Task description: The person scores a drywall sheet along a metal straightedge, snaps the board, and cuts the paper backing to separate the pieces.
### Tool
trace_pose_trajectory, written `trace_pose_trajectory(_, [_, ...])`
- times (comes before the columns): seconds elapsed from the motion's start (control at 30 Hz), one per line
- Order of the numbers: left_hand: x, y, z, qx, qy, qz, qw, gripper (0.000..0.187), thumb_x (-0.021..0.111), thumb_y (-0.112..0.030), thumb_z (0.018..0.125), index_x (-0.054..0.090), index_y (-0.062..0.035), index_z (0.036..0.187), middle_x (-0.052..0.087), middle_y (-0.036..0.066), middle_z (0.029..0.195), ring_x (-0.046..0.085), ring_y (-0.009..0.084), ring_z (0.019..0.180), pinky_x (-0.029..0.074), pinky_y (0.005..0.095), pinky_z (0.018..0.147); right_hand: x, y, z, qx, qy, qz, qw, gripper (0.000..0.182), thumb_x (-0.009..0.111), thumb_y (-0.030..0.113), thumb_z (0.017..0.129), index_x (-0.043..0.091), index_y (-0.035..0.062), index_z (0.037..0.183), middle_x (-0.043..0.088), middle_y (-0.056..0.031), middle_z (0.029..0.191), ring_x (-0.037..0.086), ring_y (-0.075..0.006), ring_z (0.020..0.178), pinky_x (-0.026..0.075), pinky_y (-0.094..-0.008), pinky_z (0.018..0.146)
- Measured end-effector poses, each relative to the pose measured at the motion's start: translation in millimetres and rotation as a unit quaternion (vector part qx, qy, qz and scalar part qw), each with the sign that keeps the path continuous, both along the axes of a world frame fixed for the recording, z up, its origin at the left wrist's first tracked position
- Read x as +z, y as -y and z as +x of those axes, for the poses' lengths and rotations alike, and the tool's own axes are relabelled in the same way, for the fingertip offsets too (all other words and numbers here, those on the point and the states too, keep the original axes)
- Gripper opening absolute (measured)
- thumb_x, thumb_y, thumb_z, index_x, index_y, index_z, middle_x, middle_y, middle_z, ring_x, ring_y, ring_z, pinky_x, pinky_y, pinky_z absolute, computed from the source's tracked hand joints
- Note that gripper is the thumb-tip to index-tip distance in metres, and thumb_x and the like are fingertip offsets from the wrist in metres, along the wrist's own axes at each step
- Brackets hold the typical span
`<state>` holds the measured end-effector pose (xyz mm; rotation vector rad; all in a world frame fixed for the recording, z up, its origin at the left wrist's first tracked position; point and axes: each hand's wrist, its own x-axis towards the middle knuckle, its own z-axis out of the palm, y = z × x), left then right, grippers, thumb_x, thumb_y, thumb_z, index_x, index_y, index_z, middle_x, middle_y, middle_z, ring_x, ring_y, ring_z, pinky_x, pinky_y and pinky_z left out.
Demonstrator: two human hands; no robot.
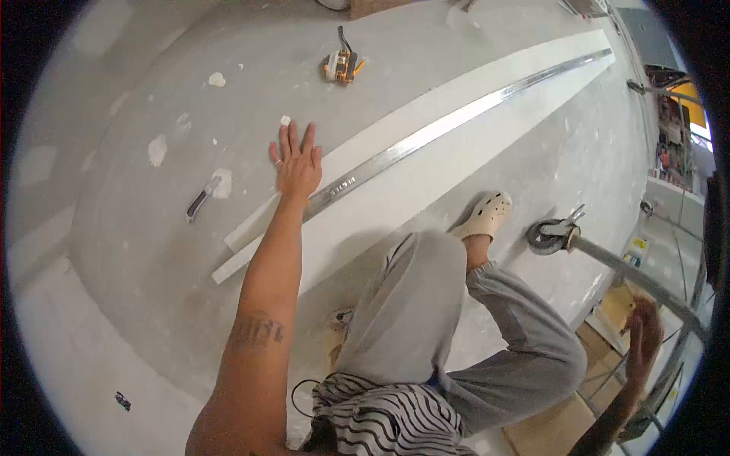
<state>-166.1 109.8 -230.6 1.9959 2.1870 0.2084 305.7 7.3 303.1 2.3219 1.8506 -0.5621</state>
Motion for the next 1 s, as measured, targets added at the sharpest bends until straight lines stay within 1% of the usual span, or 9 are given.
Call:
trace_pose_trajectory(0.07, [-2.5,5.8,-1.6,-0.012,-0.009,0.008,1.000,0.054,0.034,-0.041,0.098,0.024,-0.0256,0.149,0.014,0.013,0.156,0.009,0.0309,0.145,0.006,0.0579,0.112,-35.8,-10.0,6.5,0.182,0.134,0.078,0.971,0.028,0.060,0.010,0.089,0.060,0.0029,0.116,0.063,-0.0128,0.116,0.057,-0.0261,0.106,0.040,-0.0375,0.097])
trace_pose_trajectory(0.17, [-3.0,-4.8,-4.2,0.009,0.016,-0.005,1.000,0.054,0.033,-0.041,0.099,0.025,-0.0246,0.149,0.014,0.013,0.156,0.008,0.0305,0.145,0.007,0.0586,0.112,-102.3,-90.9,-57.2,0.151,-0.105,-0.099,0.978,0.026,0.063,0.009,0.087,0.061,0.0011,0.111,0.065,-0.0163,0.101,0.065,-0.0224,0.085,0.052,-0.0337,0.077])
trace_pose_trajectory(0.23, [7.3,-14.7,-19.2,-0.010,0.094,-0.142,0.985,0.056,0.034,-0.043,0.098,0.025,-0.0227,0.149,0.012,0.013,0.157,0.009,0.0315,0.145,0.010,0.0590,0.112,-174.2,-125.4,-47.4,0.231,-0.067,-0.100,0.965,0.026,0.060,0.016,0.090,0.062,0.0018,0.111,0.065,-0.0180,0.100,0.066,-0.0263,0.081,0.053,-0.0382,0.075])
trace_pose_trajectory(0.4, [80.4,29.7,-28.4,0.005,0.257,-0.101,0.961,0.059,0.037,-0.043,0.099,0.027,-0.0112,0.148,0.024,0.014,0.153,0.021,0.0300,0.142,0.018,0.0453,0.114,-361.9,-207.5,26.2,0.357,0.061,-0.084,0.928,0.042,0.067,0.030,0.083,0.060,0.0027,0.115,0.064,-0.0191,0.101,0.061,-0.0338,0.098,0.049,-0.0436,0.087])
trace_pose_trajectory(0.5, [97.7,130.6,-25.3,0.083,0.464,-0.162,0.867,0.051,0.046,-0.036,0.098,0.047,-0.0036,0.136,0.047,0.013,0.140,0.040,0.0225,0.132,0.026,0.0330,0.111,-452.7,-237.1,54.2,0.298,-0.008,-0.131,0.946,0.072,0.067,0.045,0.082,0.044,0.0016,0.135,0.050,-0.0297,0.126,0.044,-0.0421,0.124,0.040,-0.0470,0.102])
trace_pose_trajectory(0.6, [90.2,295.8,-3.7,0.366,0.637,-0.216,0.643,0.043,0.048,-0.035,0.097,0.058,-0.0023,0.123,0.062,0.010,0.118,0.058,0.0194,0.108,0.044,0.0332,0.096,-497.1,-231.1,42.3,0.109,0.000,-0.243,0.964,0.130,0.060,0.079,0.067,-0.011,0.0056,0.148,-0.009,-0.0407,0.146,-0.009,-0.0568,0.136,0.012,-0.0629,0.110])
trace_pose_trajectory(0.63, [99.2,335.2,16.0,0.420,0.658,-0.217,0.586,0.042,0.048,-0.035,0.097,0.058,-0.0025,0.122,0.062,0.010,0.117,0.058,0.0193,0.107,0.044,0.0333,0.096,-554.5,-227.5,51.1,0.114,0.012,-0.200,0.973,0.141,0.064,0.082,0.059,-0.015,0.0059,0.147,-0.012,-0.0400,0.146,-0.011,-0.0559,0.136,0.009,-0.0658,0.108])
trace_pose_trajectory(0.77, [140.9,423.3,94.3,0.520,0.678,-0.202,0.479,0.039,0.049,-0.033,0.097,0.058,-0.0030,0.119,0.063,0.009,0.114,0.059,0.0190,0.104,0.045,0.0336,0.094,-498.5,-207.4,-13.3,-0.036,-0.024,-0.190,0.981,0.146,0.067,0.081,0.055,-0.023,0.0106,0.145,-0.023,-0.0352,0.146,-0.022,-0.0495,0.136,0.004,-0.0737,0.102])
trace_pose_trajectory(1.0, [156.7,397.0,119.8,0.499,0.691,-0.219,0.475,0.033,0.052,-0.031,0.097,0.058,-0.0038,0.114,0.063,0.008,0.107,0.060,0.0184,0.099,0.046,0.0342,0.092,-513.7,-215.9,-9.3,-0.054,0.020,-0.214,0.975,0.149,0.073,0.076,0.054,-0.028,0.0143,0.144,-0.025,-0.0321,0.146,-0.025,-0.0460,0.137,0.003,-0.0762,0.099])
